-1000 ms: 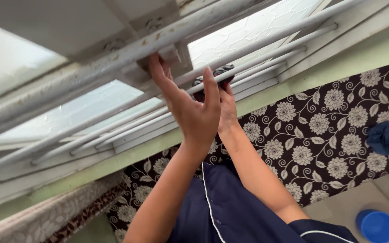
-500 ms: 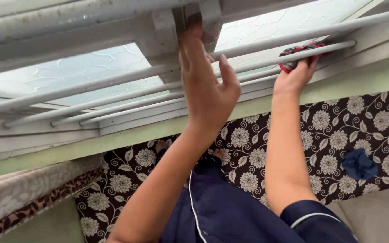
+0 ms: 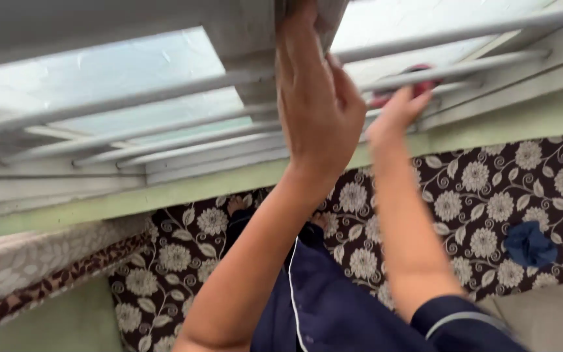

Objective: Cleaning and wiping the metal bars and frames of a window using a cloth.

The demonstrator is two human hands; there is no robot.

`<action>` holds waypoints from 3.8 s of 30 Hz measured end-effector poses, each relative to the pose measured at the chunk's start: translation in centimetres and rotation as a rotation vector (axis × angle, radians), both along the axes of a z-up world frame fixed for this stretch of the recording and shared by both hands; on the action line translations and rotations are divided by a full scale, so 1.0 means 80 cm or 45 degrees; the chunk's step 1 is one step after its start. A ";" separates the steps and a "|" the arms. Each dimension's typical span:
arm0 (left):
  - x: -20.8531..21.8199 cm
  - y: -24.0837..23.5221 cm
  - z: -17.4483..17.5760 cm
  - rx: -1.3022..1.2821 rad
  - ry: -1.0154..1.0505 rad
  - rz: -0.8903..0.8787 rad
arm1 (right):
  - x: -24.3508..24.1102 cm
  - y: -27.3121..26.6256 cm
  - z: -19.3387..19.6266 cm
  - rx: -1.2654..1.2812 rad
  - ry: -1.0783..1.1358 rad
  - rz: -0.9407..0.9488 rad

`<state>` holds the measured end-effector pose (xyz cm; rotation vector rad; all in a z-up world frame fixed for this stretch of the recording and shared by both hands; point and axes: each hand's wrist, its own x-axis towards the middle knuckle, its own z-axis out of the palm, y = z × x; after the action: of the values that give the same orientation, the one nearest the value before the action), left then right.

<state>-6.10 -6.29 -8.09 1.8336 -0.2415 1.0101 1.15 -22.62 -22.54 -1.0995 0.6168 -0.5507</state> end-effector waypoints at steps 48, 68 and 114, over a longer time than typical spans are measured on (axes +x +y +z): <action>0.018 -0.050 0.000 0.004 0.016 0.420 | 0.056 -0.146 -0.204 0.754 -0.185 0.198; 0.019 -0.046 0.006 -0.047 -0.011 0.384 | 0.091 -0.198 -0.250 0.829 0.045 0.016; 0.021 -0.040 -0.004 -0.082 0.004 0.335 | -0.043 -0.126 -0.270 0.813 0.286 -0.100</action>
<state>-4.43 -9.52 -8.37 1.8400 0.0360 1.1805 -2.31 -32.73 -44.10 -0.5342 0.9543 -0.2623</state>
